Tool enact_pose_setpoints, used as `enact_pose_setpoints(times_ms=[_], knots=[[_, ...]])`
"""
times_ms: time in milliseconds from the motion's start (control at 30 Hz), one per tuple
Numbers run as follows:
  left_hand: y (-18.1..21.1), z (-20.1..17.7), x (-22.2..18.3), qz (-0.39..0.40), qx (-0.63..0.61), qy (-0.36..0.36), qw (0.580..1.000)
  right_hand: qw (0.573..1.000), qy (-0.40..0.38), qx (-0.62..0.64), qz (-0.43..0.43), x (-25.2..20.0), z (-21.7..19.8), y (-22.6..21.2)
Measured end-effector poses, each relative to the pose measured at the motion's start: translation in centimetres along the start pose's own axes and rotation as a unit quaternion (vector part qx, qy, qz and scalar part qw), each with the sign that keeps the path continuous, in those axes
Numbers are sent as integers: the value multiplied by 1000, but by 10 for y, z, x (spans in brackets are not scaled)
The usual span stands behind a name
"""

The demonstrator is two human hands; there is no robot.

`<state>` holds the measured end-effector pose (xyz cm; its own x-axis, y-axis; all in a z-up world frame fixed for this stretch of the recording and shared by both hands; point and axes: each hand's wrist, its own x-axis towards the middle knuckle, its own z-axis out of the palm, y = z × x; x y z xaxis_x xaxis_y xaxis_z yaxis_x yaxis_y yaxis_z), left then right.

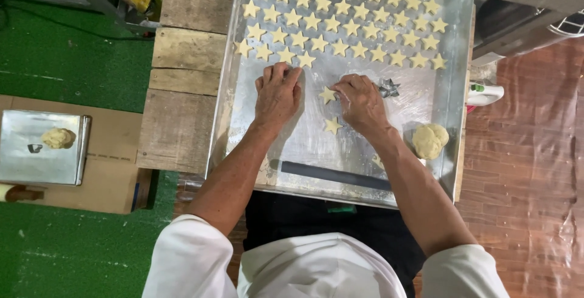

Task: Rolling out dough and cutting star shapes using a cookie cutter on a metal tray.

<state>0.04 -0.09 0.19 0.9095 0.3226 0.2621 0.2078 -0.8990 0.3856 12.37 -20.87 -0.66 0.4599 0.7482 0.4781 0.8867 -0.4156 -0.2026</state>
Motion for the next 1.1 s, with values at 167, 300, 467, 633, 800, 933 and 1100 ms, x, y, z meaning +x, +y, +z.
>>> enact_pose_setpoints(times_ms=[167,300,467,633,800,933,1100], knots=[[-2,2,0,2,-5,5,1000,999,31,12,19,21,0,-1],[-2,2,0,4,-6,15,1000,993,65,57,76,38,9,3],[1,-3,1,-3,-1,2,1000,989,62,46,126,44,23,2],[1,0,1,1,9,5,1000,984,62,46,162,45,21,3],[1,-2,1,6,9,1,1000,982,71,53,169,48,19,-1],[4,-6,1,1,7,-1,1000,984,71,33,162,47,23,2],[3,-5,1,1,-3,4,1000,982,76,49,163,49,11,-6]])
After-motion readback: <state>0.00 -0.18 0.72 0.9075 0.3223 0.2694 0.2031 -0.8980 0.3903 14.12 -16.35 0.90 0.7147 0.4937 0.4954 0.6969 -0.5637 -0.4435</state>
